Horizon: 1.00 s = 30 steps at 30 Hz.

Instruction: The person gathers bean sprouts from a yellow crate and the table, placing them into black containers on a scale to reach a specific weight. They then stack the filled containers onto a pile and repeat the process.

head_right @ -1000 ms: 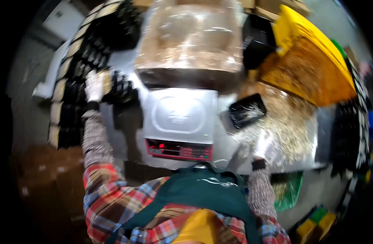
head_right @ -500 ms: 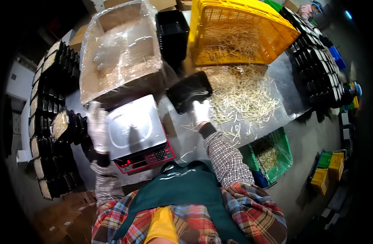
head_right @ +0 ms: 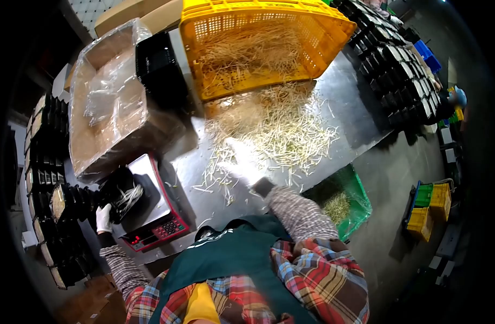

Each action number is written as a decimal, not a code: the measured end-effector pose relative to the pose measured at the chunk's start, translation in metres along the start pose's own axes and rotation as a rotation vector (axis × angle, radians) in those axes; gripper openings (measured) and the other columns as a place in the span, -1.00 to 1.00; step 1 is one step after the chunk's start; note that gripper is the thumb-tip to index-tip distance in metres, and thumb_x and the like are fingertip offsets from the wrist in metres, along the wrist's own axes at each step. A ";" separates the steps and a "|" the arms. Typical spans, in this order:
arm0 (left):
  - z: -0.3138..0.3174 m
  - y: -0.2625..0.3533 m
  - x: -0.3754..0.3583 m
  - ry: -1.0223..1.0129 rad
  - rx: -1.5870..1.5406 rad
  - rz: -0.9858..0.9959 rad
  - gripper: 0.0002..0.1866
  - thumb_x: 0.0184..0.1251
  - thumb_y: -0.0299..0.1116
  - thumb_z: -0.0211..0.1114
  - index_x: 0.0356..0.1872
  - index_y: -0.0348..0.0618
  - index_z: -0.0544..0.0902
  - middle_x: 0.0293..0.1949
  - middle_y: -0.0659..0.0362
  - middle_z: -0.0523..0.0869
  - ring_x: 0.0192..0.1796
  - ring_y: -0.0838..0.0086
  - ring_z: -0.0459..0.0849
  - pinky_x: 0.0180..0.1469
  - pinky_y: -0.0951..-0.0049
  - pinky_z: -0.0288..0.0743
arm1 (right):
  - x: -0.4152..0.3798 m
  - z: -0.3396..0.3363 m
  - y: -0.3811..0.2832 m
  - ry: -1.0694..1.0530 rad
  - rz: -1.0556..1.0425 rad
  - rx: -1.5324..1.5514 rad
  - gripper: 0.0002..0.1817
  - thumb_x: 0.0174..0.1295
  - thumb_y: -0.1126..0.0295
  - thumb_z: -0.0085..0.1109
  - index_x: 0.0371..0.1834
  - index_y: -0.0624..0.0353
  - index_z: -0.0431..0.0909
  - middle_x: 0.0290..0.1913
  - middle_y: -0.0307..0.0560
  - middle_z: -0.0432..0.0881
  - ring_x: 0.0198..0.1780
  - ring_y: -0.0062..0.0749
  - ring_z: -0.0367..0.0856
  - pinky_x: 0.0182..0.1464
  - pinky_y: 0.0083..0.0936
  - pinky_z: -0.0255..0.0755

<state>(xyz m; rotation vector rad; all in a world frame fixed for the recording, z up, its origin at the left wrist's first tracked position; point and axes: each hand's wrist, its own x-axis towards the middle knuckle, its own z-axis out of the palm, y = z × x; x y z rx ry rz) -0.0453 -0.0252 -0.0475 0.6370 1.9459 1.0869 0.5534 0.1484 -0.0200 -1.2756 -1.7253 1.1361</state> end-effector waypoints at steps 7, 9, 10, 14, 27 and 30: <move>0.215 0.175 -0.092 0.328 0.193 0.801 -0.14 0.12 -0.39 0.53 0.45 -0.37 0.30 0.37 -0.11 0.48 0.44 0.16 0.40 0.49 0.24 0.21 | 0.060 -0.215 0.110 0.042 0.049 -0.822 0.36 -0.19 -0.23 0.57 0.59 0.26 -0.02 0.56 0.44 0.04 0.57 0.20 0.05 0.58 -0.02 -0.05; 0.324 0.219 -0.112 -0.006 0.618 0.924 -0.10 0.01 -0.29 0.60 0.42 -0.29 0.38 0.36 -0.20 0.45 0.38 0.00 0.44 0.46 0.16 0.25 | 0.089 -0.198 0.098 -0.145 -0.102 -0.871 0.43 -0.21 -0.27 0.55 0.61 0.26 -0.10 0.58 0.43 -0.03 0.60 0.19 -0.01 0.58 0.05 -0.09; 0.376 0.195 -0.099 -0.070 0.638 1.066 0.12 -0.25 -0.35 0.72 0.46 -0.31 0.30 0.39 -0.12 0.43 0.44 0.07 0.39 0.50 0.23 0.24 | 0.101 -0.180 0.107 -0.214 -0.227 -0.882 0.50 -0.25 -0.31 0.55 0.62 0.25 -0.19 0.60 0.42 -0.11 0.61 0.19 -0.06 0.59 0.10 -0.15; 0.533 0.193 -0.071 -0.356 1.208 0.745 0.57 -0.37 0.16 0.71 0.60 -0.22 -0.21 0.60 -0.16 -0.03 0.61 0.00 0.04 0.61 0.02 -0.07 | 0.160 -0.126 0.086 -0.496 -0.331 -0.996 0.61 -0.43 -0.28 0.62 0.63 0.25 -0.23 0.61 0.38 -0.14 0.62 0.18 -0.07 0.60 0.13 -0.17; 0.539 0.152 0.006 -0.390 1.272 0.776 -0.38 0.30 -0.36 0.28 0.38 -0.17 0.35 -0.18 -0.11 0.64 -0.17 0.11 0.70 -0.18 0.19 0.63 | 0.211 -0.115 0.083 -0.748 -0.315 -0.919 0.23 0.01 -0.16 0.44 0.61 0.22 -0.08 0.42 0.22 0.34 0.39 -0.06 0.39 0.47 -0.17 0.25; 0.494 0.140 0.017 -0.326 1.203 0.642 0.04 -0.02 -0.01 0.57 0.48 -0.13 0.22 -0.14 -0.07 0.66 -0.13 0.06 0.70 -0.14 0.13 0.64 | 0.227 -0.176 0.093 -0.870 0.248 -0.435 0.19 0.07 -0.22 0.40 0.58 0.31 0.01 0.52 0.33 0.18 0.50 0.01 0.25 0.53 -0.26 0.16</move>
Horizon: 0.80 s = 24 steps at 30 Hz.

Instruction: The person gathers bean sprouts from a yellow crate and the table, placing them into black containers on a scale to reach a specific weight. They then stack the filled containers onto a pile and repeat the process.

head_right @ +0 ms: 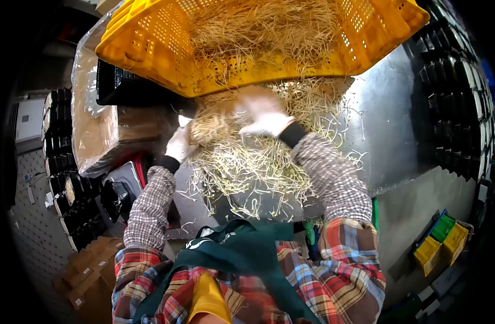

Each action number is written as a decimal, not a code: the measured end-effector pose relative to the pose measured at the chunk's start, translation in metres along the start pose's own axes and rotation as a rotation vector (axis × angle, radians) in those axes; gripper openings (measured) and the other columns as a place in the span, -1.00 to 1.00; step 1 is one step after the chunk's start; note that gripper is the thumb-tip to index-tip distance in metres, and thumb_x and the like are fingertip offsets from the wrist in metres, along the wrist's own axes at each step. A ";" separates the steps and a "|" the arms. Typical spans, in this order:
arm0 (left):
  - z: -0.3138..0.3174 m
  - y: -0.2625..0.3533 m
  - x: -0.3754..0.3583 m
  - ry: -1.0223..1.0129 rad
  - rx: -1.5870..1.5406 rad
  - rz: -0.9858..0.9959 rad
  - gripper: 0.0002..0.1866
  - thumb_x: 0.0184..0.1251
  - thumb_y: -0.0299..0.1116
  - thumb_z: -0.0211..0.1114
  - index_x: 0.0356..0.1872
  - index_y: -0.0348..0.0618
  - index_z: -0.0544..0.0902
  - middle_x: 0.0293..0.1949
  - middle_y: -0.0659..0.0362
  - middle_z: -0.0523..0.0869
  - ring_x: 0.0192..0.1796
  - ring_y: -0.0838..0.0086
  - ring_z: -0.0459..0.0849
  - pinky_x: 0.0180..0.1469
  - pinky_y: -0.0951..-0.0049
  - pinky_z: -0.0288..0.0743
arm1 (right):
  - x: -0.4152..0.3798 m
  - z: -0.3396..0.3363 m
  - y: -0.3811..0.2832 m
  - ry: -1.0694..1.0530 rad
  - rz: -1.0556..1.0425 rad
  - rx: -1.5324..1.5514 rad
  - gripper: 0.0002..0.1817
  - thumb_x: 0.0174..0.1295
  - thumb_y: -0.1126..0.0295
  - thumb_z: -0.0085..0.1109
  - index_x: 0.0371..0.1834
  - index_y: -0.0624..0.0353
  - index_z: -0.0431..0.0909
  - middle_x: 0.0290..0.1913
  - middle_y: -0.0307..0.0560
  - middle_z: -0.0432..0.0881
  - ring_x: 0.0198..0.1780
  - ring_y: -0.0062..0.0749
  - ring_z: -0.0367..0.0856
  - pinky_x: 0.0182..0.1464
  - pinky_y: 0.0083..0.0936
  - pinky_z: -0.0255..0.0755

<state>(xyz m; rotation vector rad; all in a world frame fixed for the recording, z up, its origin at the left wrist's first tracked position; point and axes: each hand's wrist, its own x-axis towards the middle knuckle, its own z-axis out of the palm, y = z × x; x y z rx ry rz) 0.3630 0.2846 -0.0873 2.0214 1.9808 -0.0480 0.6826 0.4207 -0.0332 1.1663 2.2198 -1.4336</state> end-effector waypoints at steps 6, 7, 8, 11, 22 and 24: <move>-0.057 0.102 -0.012 0.196 -0.062 0.223 0.36 -0.22 -0.07 0.70 0.60 -0.13 -0.05 0.51 -0.20 0.21 0.56 -0.04 0.18 0.55 -0.03 0.04 | -0.032 -0.018 0.100 0.619 0.420 -0.506 0.16 0.05 -0.60 0.01 0.60 -0.06 0.11 0.62 0.16 0.01 0.63 0.11 -0.11 0.55 0.26 -0.19; -0.044 0.128 -0.009 0.143 -0.119 0.284 0.35 -0.23 -0.15 0.71 0.59 -0.18 -0.05 0.50 -0.25 0.22 0.56 -0.05 0.17 0.57 0.08 0.05 | -0.033 -0.007 0.096 0.561 0.412 -0.488 0.12 0.06 -0.58 0.03 0.60 -0.12 0.12 0.63 0.17 -0.03 0.63 0.14 -0.14 0.56 0.27 -0.23; -0.030 0.148 -0.004 0.040 -0.147 0.280 0.37 -0.20 -0.09 0.69 0.59 -0.20 -0.10 0.53 -0.29 0.12 0.58 -0.04 0.13 0.60 0.10 0.03 | -0.033 0.005 0.088 0.412 0.369 -0.643 0.07 0.08 -0.53 0.09 0.60 -0.22 0.10 0.64 0.17 -0.08 0.61 0.20 -0.08 0.53 0.33 -0.16; -0.004 0.182 0.031 -0.035 -0.091 0.119 0.54 -0.34 0.10 0.71 0.61 -0.16 -0.22 0.55 -0.33 0.01 0.55 -0.17 0.13 0.54 -0.03 0.14 | -0.047 0.025 0.099 0.550 0.076 -0.505 0.20 -0.04 -0.55 0.17 0.63 -0.21 0.01 0.61 0.29 -0.08 0.53 0.33 0.11 0.42 0.39 0.12; 0.010 0.212 -0.009 -0.016 -0.366 0.402 -0.27 0.16 -0.27 0.49 0.38 -0.05 0.41 0.34 -0.12 0.44 0.33 0.08 0.49 0.31 0.20 0.45 | -0.135 0.052 0.113 0.583 -0.303 -0.260 -0.27 0.16 0.11 0.36 0.44 -0.08 0.38 0.48 0.13 0.29 0.37 0.00 0.43 0.37 -0.16 0.38; -0.002 0.213 -0.029 -0.037 -0.261 0.308 0.15 -0.08 -0.11 0.65 0.56 -0.05 0.13 0.51 -0.22 0.16 0.50 -0.03 0.26 0.46 0.08 0.26 | -0.178 0.058 0.135 0.707 -0.152 -0.234 0.26 -0.12 -0.24 0.49 0.62 0.06 0.05 0.58 0.36 0.04 0.56 0.24 0.07 0.54 0.01 0.01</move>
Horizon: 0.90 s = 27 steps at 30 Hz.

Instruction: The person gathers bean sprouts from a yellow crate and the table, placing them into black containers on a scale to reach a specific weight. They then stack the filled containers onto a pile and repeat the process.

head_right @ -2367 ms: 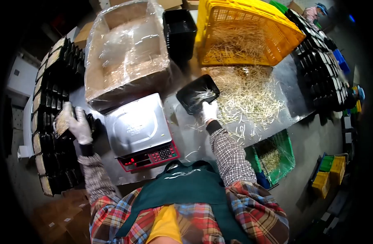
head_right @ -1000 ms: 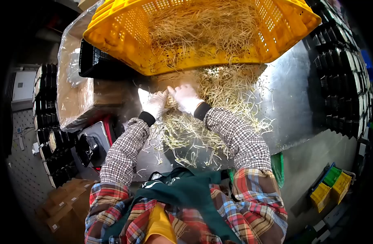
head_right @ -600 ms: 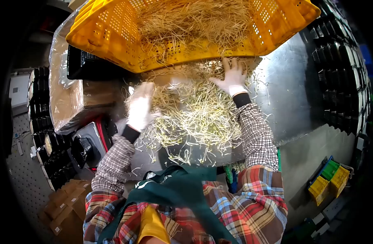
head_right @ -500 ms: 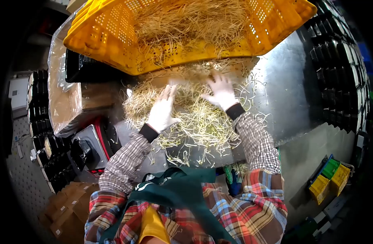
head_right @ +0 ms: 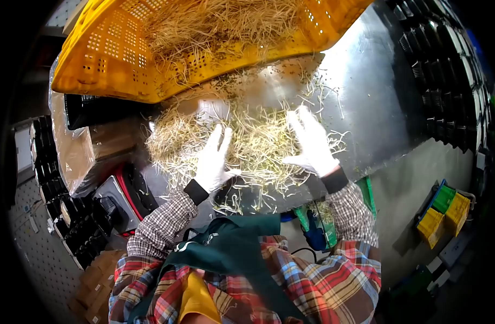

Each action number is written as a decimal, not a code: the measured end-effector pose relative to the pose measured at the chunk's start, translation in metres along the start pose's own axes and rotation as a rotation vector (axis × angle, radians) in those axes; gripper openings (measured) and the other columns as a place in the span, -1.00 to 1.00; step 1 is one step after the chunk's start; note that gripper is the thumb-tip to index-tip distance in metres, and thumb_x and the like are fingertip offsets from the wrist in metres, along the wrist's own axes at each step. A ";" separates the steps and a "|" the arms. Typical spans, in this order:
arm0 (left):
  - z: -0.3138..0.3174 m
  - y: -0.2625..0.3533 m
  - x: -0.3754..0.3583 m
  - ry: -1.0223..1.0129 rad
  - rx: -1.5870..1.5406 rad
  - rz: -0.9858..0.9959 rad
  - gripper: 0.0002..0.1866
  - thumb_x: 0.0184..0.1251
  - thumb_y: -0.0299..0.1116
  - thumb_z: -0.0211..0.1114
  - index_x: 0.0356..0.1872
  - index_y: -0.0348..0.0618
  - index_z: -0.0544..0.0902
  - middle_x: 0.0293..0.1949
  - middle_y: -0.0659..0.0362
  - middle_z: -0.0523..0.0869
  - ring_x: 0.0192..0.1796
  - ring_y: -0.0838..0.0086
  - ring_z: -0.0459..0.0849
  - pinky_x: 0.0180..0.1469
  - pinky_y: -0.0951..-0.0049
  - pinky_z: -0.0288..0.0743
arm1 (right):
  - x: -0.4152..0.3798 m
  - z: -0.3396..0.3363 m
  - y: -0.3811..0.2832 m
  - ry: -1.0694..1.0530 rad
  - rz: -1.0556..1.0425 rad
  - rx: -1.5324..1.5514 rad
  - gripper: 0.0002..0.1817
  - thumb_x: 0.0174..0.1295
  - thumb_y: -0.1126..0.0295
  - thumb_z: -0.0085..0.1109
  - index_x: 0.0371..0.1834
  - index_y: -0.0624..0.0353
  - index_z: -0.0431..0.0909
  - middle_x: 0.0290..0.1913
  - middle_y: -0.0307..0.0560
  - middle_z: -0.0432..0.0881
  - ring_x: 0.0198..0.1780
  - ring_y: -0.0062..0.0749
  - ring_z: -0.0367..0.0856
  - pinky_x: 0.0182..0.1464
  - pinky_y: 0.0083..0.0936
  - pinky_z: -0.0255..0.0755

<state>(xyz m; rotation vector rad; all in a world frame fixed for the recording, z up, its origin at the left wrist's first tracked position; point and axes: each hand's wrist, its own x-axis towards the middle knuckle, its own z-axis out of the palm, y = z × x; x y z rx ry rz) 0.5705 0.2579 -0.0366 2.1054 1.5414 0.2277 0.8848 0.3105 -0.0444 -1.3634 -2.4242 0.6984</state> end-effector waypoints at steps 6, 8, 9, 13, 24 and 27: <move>0.038 0.008 0.035 0.017 0.038 -0.045 -0.27 0.26 -0.28 0.40 0.48 0.09 0.35 0.49 -0.11 0.27 0.35 0.00 0.47 0.30 0.13 0.46 | -0.015 0.054 -0.008 0.098 0.110 -0.047 0.18 -0.13 -0.05 0.55 0.61 -0.06 0.10 0.58 0.38 0.01 0.54 0.29 0.10 0.51 0.06 0.08; 0.056 0.001 0.047 0.152 -0.089 0.053 -0.52 0.35 -0.41 0.29 0.30 -0.02 0.53 0.36 -0.12 0.43 0.27 0.04 0.54 0.25 0.25 0.51 | 0.009 0.064 -0.028 0.170 0.075 0.069 -0.29 0.18 0.21 0.35 0.45 -0.09 0.38 0.47 0.21 0.28 0.41 0.05 0.38 0.39 -0.18 0.34; 0.058 -0.002 0.046 0.188 -0.152 0.085 -0.55 0.35 -0.43 0.28 0.28 -0.03 0.55 0.32 -0.12 0.47 0.26 0.05 0.55 0.25 0.27 0.51 | 0.017 0.073 -0.032 0.185 0.072 0.203 -0.43 0.24 0.32 0.29 0.37 -0.09 0.48 0.41 0.12 0.39 0.35 -0.05 0.46 0.33 -0.27 0.41; 0.010 -0.003 0.017 0.163 -0.363 0.265 -0.53 0.25 -0.47 0.39 0.21 -0.09 0.56 0.30 -0.03 0.50 0.25 0.15 0.59 0.25 0.31 0.54 | 0.023 0.040 -0.055 0.108 -0.169 0.468 -0.57 0.24 0.49 0.25 0.20 -0.09 0.63 0.22 -0.06 0.57 0.20 -0.20 0.59 0.23 -0.44 0.50; 0.031 -0.002 -0.003 0.071 -0.267 0.060 -0.58 0.27 -0.42 0.35 0.16 -0.03 0.55 -0.01 0.04 0.59 0.05 0.17 0.62 0.09 0.29 0.56 | 0.007 0.061 -0.065 0.009 -0.136 0.145 -0.38 0.16 0.19 0.35 0.34 -0.06 0.48 0.26 -0.05 0.52 0.29 -0.16 0.50 0.30 -0.27 0.46; 0.008 -0.003 -0.034 0.028 -0.122 0.058 0.02 -0.02 -0.13 0.61 0.50 -0.09 0.26 0.42 -0.04 0.38 0.45 0.07 0.36 0.45 0.18 0.29 | -0.034 0.018 -0.047 0.113 -0.007 0.109 0.15 -0.13 -0.18 0.52 0.55 0.09 0.22 0.53 0.18 0.23 0.54 0.11 0.17 0.53 -0.02 0.05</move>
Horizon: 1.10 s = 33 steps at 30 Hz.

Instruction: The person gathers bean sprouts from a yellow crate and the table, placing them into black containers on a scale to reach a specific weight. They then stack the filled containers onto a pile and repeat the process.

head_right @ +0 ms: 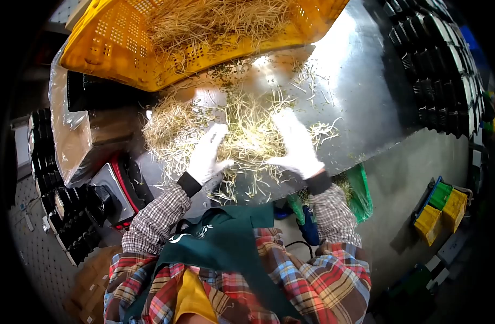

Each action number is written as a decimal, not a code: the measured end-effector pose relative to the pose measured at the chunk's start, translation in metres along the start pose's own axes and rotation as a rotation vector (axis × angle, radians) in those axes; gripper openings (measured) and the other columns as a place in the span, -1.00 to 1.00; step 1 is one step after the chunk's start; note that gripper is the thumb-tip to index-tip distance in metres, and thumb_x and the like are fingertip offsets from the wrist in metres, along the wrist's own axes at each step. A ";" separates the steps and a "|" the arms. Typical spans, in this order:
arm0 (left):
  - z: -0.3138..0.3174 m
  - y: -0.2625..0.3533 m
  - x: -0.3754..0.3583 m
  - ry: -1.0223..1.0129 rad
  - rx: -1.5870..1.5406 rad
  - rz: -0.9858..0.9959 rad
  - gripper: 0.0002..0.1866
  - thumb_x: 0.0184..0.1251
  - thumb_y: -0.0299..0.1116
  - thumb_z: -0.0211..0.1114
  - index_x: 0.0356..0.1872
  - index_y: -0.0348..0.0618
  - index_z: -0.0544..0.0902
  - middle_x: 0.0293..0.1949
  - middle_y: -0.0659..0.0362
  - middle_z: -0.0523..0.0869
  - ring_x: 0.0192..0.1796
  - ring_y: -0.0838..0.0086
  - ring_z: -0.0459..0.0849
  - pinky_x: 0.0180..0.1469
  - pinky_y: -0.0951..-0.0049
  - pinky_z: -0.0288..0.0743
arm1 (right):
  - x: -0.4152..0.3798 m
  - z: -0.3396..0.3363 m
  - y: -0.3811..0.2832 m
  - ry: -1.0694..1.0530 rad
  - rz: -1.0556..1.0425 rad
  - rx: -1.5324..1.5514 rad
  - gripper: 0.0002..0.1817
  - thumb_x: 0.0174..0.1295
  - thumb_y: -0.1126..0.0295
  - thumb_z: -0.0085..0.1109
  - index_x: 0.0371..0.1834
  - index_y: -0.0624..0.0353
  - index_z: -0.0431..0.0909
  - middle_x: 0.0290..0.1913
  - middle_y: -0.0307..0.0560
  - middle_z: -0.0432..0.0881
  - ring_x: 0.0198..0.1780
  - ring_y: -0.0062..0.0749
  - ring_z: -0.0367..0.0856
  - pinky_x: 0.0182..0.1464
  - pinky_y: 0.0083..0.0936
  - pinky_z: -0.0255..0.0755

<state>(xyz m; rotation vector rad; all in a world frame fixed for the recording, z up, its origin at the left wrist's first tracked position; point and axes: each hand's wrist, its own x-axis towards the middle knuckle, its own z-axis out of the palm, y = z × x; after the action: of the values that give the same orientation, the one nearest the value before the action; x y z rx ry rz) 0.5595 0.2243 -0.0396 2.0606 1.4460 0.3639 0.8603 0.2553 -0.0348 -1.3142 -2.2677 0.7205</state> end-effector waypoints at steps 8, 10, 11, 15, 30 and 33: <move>0.042 0.002 0.011 0.099 0.020 -0.008 -0.14 0.12 -0.37 0.42 0.49 -0.15 0.25 0.32 -0.09 0.48 0.31 0.09 0.49 0.28 0.11 0.43 | -0.028 0.056 0.011 0.056 0.015 -0.071 0.25 -0.25 -0.07 0.62 0.59 -0.03 0.13 0.57 0.30 0.08 0.55 0.24 0.09 0.52 0.08 0.04; 0.055 0.002 0.023 0.092 -0.125 -0.057 -0.33 0.22 -0.45 0.28 0.42 -0.11 0.37 0.22 -0.09 0.55 0.23 0.08 0.54 0.27 0.19 0.46 | -0.009 0.075 -0.010 0.007 0.043 0.010 -0.13 0.06 0.29 0.46 0.51 -0.09 0.30 0.52 0.23 0.21 0.45 0.17 0.29 0.44 -0.06 0.25; 0.061 -0.004 0.025 0.156 -0.130 -0.001 -0.46 0.25 -0.45 0.22 0.31 -0.10 0.47 0.16 -0.09 0.56 0.22 0.06 0.52 0.27 0.18 0.45 | -0.001 0.076 -0.015 -0.007 0.048 0.099 -0.22 0.09 0.35 0.42 0.47 -0.07 0.37 0.46 0.18 0.30 0.40 0.09 0.36 0.42 -0.13 0.29; 0.010 0.007 0.004 0.252 -0.246 0.060 -0.54 0.24 -0.38 0.31 0.19 -0.13 0.53 0.10 -0.05 0.57 0.22 0.06 0.50 0.29 0.20 0.42 | 0.017 0.058 -0.059 0.075 0.054 0.383 -0.40 0.15 0.41 0.36 0.33 -0.02 0.52 0.24 0.05 0.52 0.27 -0.07 0.50 0.35 -0.28 0.40; -0.082 -0.071 -0.105 0.002 0.258 -0.143 -0.08 -0.18 -0.26 0.68 0.34 -0.11 0.47 0.41 -0.22 0.37 0.39 -0.01 0.44 0.40 0.19 0.39 | 0.103 0.079 -0.028 0.035 0.274 -0.290 0.10 0.02 -0.26 0.38 0.59 -0.04 0.12 0.57 0.24 0.13 0.57 0.14 0.08 0.50 0.29 0.01; -0.036 -0.036 -0.023 0.036 0.150 -0.073 0.17 -0.14 -0.17 0.67 0.52 -0.24 0.15 0.49 -0.26 0.22 0.52 -0.03 0.25 0.53 0.12 0.17 | 0.125 0.082 -0.016 -0.357 0.160 -0.292 0.00 0.02 -0.25 0.36 0.53 -0.08 0.25 0.56 0.12 0.17 0.54 0.08 0.15 0.50 0.30 0.02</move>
<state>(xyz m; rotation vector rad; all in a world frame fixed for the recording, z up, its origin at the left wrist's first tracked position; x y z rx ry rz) 0.5046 0.2230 -0.0310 2.1206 1.6093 0.2711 0.7432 0.3403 -0.0758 -1.6250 -2.6524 0.7485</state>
